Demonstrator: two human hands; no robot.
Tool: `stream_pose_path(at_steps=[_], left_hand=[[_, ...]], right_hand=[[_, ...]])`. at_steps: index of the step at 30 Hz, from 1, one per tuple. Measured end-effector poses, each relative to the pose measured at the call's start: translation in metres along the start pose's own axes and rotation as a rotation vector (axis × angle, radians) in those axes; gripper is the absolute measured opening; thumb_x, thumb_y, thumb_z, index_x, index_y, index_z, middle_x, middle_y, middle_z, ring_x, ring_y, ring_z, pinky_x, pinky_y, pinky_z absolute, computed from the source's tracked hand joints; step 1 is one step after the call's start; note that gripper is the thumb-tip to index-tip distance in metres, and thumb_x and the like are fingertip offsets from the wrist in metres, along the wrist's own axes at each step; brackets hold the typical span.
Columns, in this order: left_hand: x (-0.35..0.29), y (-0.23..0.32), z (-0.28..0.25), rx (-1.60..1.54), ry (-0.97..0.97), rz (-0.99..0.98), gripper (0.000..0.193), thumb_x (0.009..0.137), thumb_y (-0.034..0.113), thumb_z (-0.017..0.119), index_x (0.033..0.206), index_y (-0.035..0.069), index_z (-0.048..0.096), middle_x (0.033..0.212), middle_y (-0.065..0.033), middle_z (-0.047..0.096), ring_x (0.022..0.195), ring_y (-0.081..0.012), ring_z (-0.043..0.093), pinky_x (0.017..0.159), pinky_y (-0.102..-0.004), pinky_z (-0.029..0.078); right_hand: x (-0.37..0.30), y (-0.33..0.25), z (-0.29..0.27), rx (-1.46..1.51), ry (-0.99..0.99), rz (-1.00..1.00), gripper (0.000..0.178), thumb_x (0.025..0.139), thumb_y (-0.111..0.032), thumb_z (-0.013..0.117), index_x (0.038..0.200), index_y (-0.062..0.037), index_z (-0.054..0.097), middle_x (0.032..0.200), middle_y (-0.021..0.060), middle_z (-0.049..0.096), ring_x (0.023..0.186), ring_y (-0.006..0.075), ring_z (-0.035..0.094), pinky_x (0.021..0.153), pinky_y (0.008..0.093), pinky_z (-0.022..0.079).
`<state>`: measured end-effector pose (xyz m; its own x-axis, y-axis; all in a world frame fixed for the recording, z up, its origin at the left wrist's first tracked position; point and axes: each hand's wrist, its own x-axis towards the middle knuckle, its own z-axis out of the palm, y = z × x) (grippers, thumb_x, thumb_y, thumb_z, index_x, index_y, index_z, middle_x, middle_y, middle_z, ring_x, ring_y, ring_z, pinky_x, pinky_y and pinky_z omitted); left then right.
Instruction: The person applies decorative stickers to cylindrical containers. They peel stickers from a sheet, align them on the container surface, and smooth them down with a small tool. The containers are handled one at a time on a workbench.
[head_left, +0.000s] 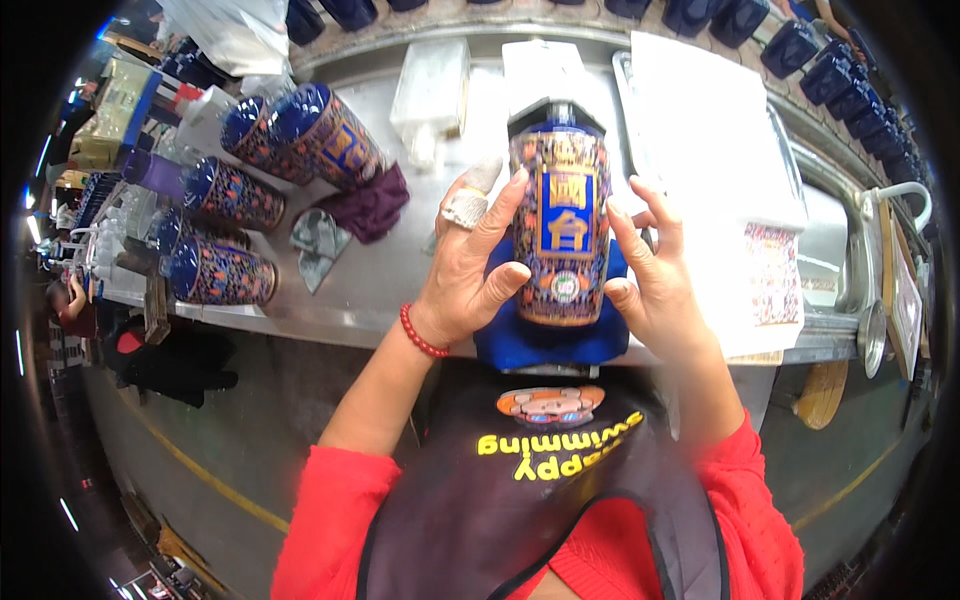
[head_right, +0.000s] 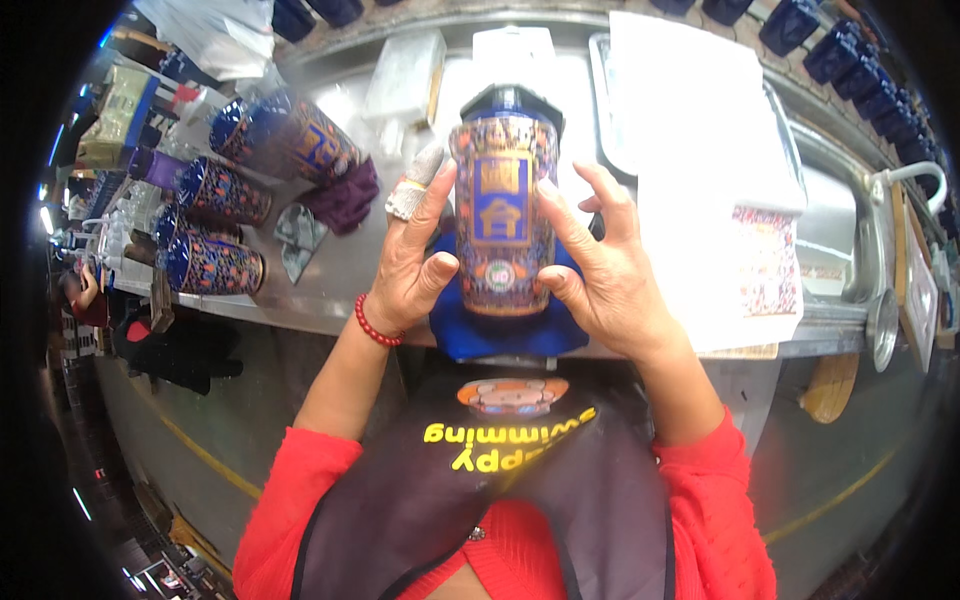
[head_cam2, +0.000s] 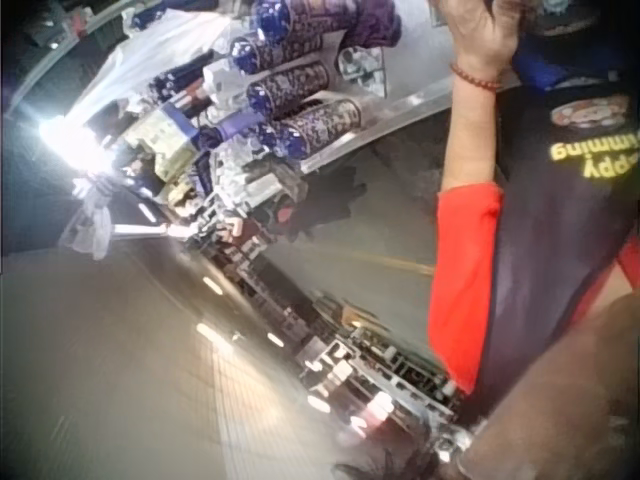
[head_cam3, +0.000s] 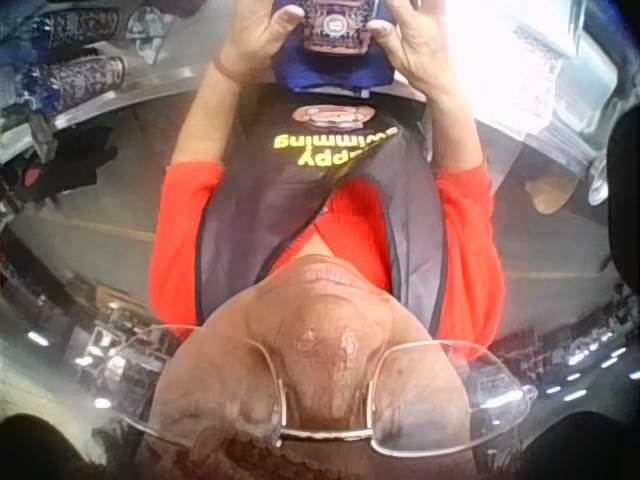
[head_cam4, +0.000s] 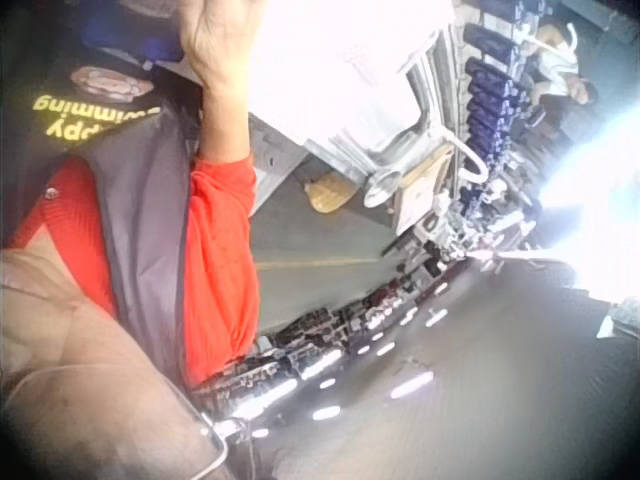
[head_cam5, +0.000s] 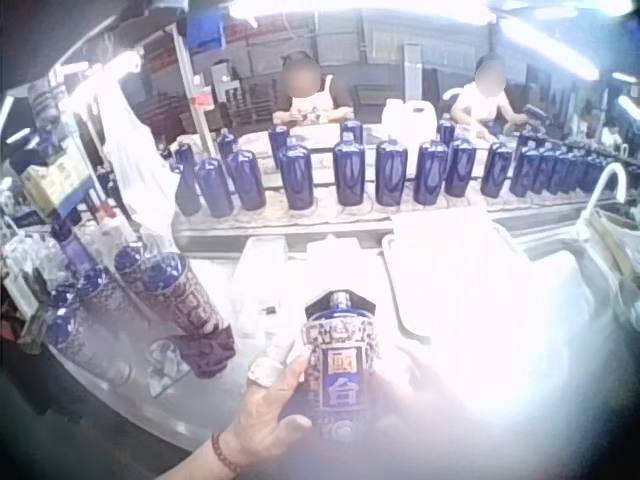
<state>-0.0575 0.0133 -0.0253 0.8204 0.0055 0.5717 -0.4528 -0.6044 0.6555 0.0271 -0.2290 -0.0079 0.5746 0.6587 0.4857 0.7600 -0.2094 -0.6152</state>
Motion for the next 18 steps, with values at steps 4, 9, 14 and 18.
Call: stream_pose_path(at_steps=[4, 9, 14, 18], left_hand=[[0.015, 0.001, 0.001, 0.196, -0.059, -0.038, 0.082, 0.099, 0.064, 0.049, 0.153, 0.003, 0.045, 0.154, -0.0240, 0.043, 0.142, -0.0425, 0.033, 0.121, -0.0507, 0.017], [0.018, 0.001, 0.005, 0.172, -0.079, -0.066, 0.085, 0.098, 0.063, 0.052, 0.155, 0.002, 0.041, 0.157, -0.0259, 0.037, 0.143, -0.0439, 0.031, 0.120, -0.0505, 0.018], [0.020, -0.004, 0.006, 0.129, -0.096, -0.083, 0.086, 0.097, 0.064, 0.052, 0.156, 0.002, 0.039, 0.158, -0.0259, 0.035, 0.143, -0.0442, 0.031, 0.120, -0.0510, 0.019], [0.020, -0.005, 0.005, 0.139, -0.100, -0.071, 0.091, 0.096, 0.068, 0.051, 0.157, 0.002, 0.036, 0.158, -0.0263, 0.034, 0.144, -0.0439, 0.031, 0.120, -0.0518, 0.019]], right_hand=[[0.017, 0.006, 0.000, -0.050, -0.002, 0.049, 0.062, 0.097, -0.040, 0.067, 0.150, -0.0117, 0.052, 0.154, 0.0228, 0.036, 0.112, 0.0331, 0.048, 0.101, 0.0436, 0.045], [0.027, 0.006, 0.002, -0.004, -0.012, 0.110, 0.064, 0.099, -0.039, 0.065, 0.152, -0.0094, 0.048, 0.154, 0.0231, 0.035, 0.112, 0.0328, 0.050, 0.101, 0.0426, 0.047], [0.029, 0.008, 0.001, -0.007, -0.049, 0.133, 0.065, 0.100, -0.040, 0.063, 0.153, -0.0071, 0.046, 0.153, 0.0242, 0.035, 0.116, 0.0340, 0.050, 0.102, 0.0424, 0.046], [0.029, 0.009, -0.002, -0.010, -0.075, 0.121, 0.067, 0.101, -0.042, 0.061, 0.154, -0.0061, 0.044, 0.152, 0.0241, 0.035, 0.116, 0.0346, 0.049, 0.103, 0.0427, 0.045]])
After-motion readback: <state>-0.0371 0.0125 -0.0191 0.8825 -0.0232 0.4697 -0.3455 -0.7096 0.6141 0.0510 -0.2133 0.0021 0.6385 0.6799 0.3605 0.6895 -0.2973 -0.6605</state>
